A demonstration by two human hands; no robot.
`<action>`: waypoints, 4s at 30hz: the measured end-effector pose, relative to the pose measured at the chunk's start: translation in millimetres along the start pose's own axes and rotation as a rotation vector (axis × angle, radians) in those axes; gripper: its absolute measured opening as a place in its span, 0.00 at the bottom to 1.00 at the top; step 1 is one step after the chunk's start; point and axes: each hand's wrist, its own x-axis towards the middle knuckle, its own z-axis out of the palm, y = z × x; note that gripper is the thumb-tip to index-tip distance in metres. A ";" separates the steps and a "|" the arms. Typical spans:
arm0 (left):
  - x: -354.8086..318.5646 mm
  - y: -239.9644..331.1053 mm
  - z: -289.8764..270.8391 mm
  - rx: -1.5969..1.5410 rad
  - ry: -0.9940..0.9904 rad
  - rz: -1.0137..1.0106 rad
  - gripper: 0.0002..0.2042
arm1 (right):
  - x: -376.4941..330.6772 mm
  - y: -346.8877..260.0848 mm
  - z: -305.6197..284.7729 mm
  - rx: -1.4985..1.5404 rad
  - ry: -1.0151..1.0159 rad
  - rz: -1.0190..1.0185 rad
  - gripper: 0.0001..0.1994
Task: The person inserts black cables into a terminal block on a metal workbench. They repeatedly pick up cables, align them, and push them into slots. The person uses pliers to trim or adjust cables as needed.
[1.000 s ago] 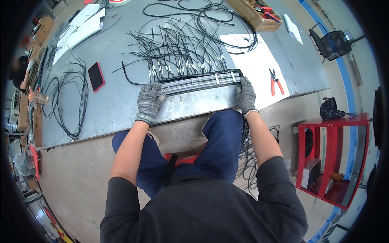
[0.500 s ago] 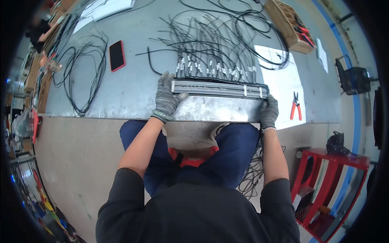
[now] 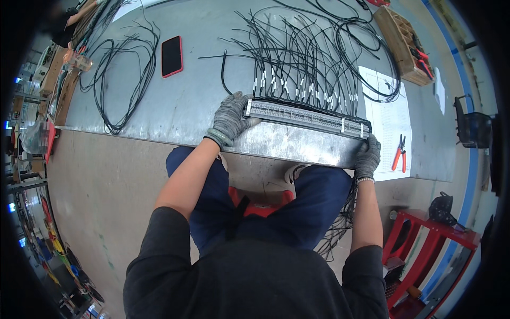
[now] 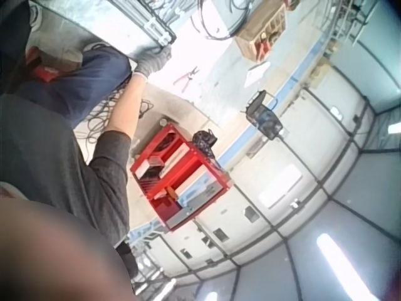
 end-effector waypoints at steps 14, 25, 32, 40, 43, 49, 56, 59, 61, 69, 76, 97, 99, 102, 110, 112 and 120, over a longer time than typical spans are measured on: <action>5.7 74.3 -3.3 0.295 -0.096 0.310 0.31 | 0.0 -2.3 -19.2 -0.008 -0.194 0.000 0.31; -39.1 18.1 -46.9 0.155 -0.015 0.338 0.24 | 1.4 26.7 -22.8 0.125 -0.121 -0.087 0.23; -55.0 -29.9 -69.1 0.272 -0.101 0.206 0.27 | 35.0 108.1 -42.7 -0.221 0.079 0.225 0.32; -36.0 -13.6 -86.6 -0.051 -0.140 -0.063 0.27 | 62.5 178.7 -80.4 -0.209 -0.477 0.530 0.57; -10.7 -9.6 -81.9 -0.085 -0.069 -0.086 0.23 | 70.0 197.6 -76.4 -0.258 -0.457 0.557 0.53; 40.6 -11.3 -54.4 0.076 -0.183 -0.098 0.18 | 79.5 163.0 -65.4 -0.430 -0.434 0.523 0.37; 52.6 0.6 -45.6 0.165 -0.294 -0.098 0.12 | 92.3 112.0 -80.7 1.283 -0.249 0.873 0.31; 55.2 1.2 -40.0 0.150 -0.273 -0.064 0.11 | 80.4 25.8 -99.7 1.841 -0.667 0.622 0.35; 56.9 1.4 -38.9 0.146 -0.277 -0.051 0.11 | 67.8 -46.5 -94.9 1.763 -0.821 0.437 0.35; 56.1 -2.6 -40.4 0.127 -0.268 -0.058 0.11 | 51.4 -254.5 -61.5 -0.091 -0.609 -0.515 0.28; 54.5 -7.1 -37.8 0.088 -0.229 -0.100 0.10 | 50.4 -328.1 -31.5 -0.642 -0.626 -0.778 0.32; 48.1 -1.6 -46.4 0.015 -0.111 -0.038 0.10 | 64.0 -335.6 -0.4 -0.537 -0.892 -0.806 0.22; 47.2 -1.9 -43.9 0.005 -0.110 -0.049 0.10 | 60.6 -337.3 -2.1 -0.542 -0.847 -0.776 0.25; 48.3 -4.1 -45.0 -0.058 -0.112 -0.056 0.10 | 54.0 -338.9 -3.2 -0.525 -0.773 -0.730 0.29; 49.7 -0.8 -42.3 -0.050 -0.107 -0.070 0.11 | 56.5 -329.6 -1.9 -0.449 -0.873 -0.705 0.25; 51.5 -0.4 -39.9 -0.041 -0.086 -0.062 0.11 | 58.3 -328.0 0.0 -0.464 -0.895 -0.700 0.25; 53.1 -6.0 -34.3 -0.092 -0.057 -0.051 0.11 | 42.7 -324.0 12.0 -0.398 -0.620 -0.668 0.23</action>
